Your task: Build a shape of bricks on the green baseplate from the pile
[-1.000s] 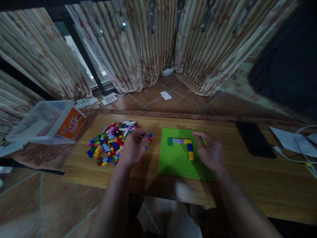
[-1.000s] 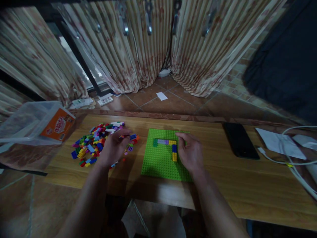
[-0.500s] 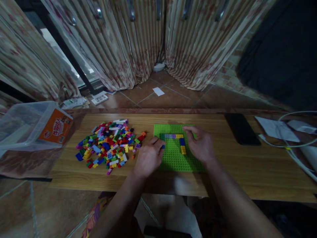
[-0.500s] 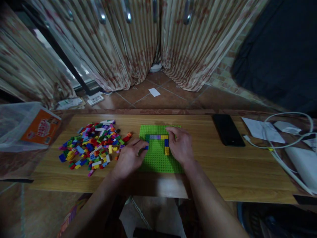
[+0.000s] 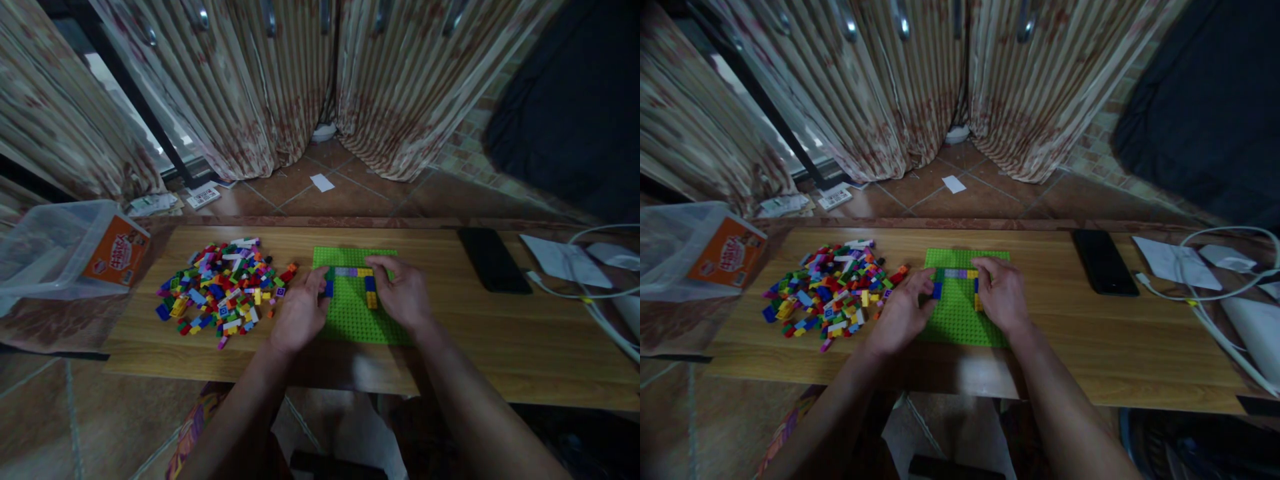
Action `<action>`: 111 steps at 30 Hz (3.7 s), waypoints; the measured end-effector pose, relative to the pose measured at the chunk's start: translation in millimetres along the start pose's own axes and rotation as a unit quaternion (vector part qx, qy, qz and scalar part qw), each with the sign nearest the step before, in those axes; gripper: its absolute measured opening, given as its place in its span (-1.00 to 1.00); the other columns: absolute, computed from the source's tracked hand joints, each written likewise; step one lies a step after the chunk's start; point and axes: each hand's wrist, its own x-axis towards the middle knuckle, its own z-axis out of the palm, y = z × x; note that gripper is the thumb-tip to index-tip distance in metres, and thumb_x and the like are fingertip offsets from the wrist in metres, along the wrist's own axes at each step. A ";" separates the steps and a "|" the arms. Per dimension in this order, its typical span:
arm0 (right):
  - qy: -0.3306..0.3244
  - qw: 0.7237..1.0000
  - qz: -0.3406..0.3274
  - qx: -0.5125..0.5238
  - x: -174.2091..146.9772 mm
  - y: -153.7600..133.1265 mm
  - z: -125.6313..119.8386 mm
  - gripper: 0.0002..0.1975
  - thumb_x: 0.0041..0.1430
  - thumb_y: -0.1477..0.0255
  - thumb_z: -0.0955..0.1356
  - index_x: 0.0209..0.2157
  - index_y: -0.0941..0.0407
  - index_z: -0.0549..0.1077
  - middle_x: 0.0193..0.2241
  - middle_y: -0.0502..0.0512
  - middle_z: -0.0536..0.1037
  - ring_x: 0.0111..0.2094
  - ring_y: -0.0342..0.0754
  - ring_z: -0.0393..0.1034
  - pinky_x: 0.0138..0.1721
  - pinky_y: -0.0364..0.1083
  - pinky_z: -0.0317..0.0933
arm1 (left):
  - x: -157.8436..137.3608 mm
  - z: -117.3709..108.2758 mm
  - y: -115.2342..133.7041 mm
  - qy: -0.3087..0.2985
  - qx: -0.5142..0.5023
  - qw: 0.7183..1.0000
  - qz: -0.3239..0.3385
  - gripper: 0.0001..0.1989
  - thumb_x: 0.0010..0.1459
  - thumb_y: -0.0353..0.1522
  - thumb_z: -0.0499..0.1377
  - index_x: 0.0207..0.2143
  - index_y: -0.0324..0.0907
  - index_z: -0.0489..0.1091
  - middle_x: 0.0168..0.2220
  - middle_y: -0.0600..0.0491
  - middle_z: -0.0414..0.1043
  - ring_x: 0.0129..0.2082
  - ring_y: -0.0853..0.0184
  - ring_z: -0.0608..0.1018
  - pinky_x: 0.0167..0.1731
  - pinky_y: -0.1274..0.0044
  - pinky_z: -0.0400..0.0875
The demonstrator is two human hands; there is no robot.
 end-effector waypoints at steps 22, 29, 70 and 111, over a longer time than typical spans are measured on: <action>-0.133 0.985 -0.096 -0.053 -14.9 -22.3 24.8 -0.85 0.19 0.50 0.35 -0.25 0.03 0.57 -0.29 0.08 0.65 -0.23 0.05 0.50 -0.08 0.09 0.25 | -2.2 1.1 -1.9 -0.009 -0.046 0.999 -0.017 -0.42 0.12 -0.55 0.13 0.20 -0.17 0.19 -0.12 0.00 0.52 -0.12 0.30 0.58 -0.01 0.40 0.48; -0.148 0.982 -0.103 -0.051 -14.0 -22.1 29.6 -0.85 0.18 0.50 0.36 -0.26 0.01 0.57 -0.28 0.07 0.64 -0.20 0.05 0.48 -0.08 0.08 0.22 | -1.6 -1.8 0.4 -0.008 -0.039 0.999 -0.027 -0.45 0.11 -0.56 0.14 0.16 -0.16 0.24 -0.13 0.00 0.52 -0.15 0.30 0.58 -0.02 0.41 0.49; 0.045 0.996 0.054 -0.059 6.8 15.4 -20.6 -0.74 0.16 0.35 0.28 -0.32 0.10 0.61 -0.32 0.14 0.66 -0.28 0.08 0.56 -0.15 0.05 0.39 | 3.9 -10.3 3.7 -0.024 -0.023 0.998 -0.046 -0.47 0.12 -0.50 0.15 0.17 -0.20 0.23 -0.11 -0.01 0.52 -0.17 0.30 0.59 -0.06 0.38 0.51; 0.001 0.996 0.059 -0.071 5.8 9.2 -12.7 -0.73 0.18 0.40 0.27 -0.28 0.09 0.62 -0.28 0.12 0.67 -0.25 0.06 0.56 -0.14 0.02 0.37 | 3.7 -3.1 1.0 -0.016 0.026 1.000 0.009 -0.78 0.14 -0.52 0.17 -0.15 -0.18 0.44 -0.17 -0.02 0.48 -0.17 0.27 0.55 -0.14 0.42 0.49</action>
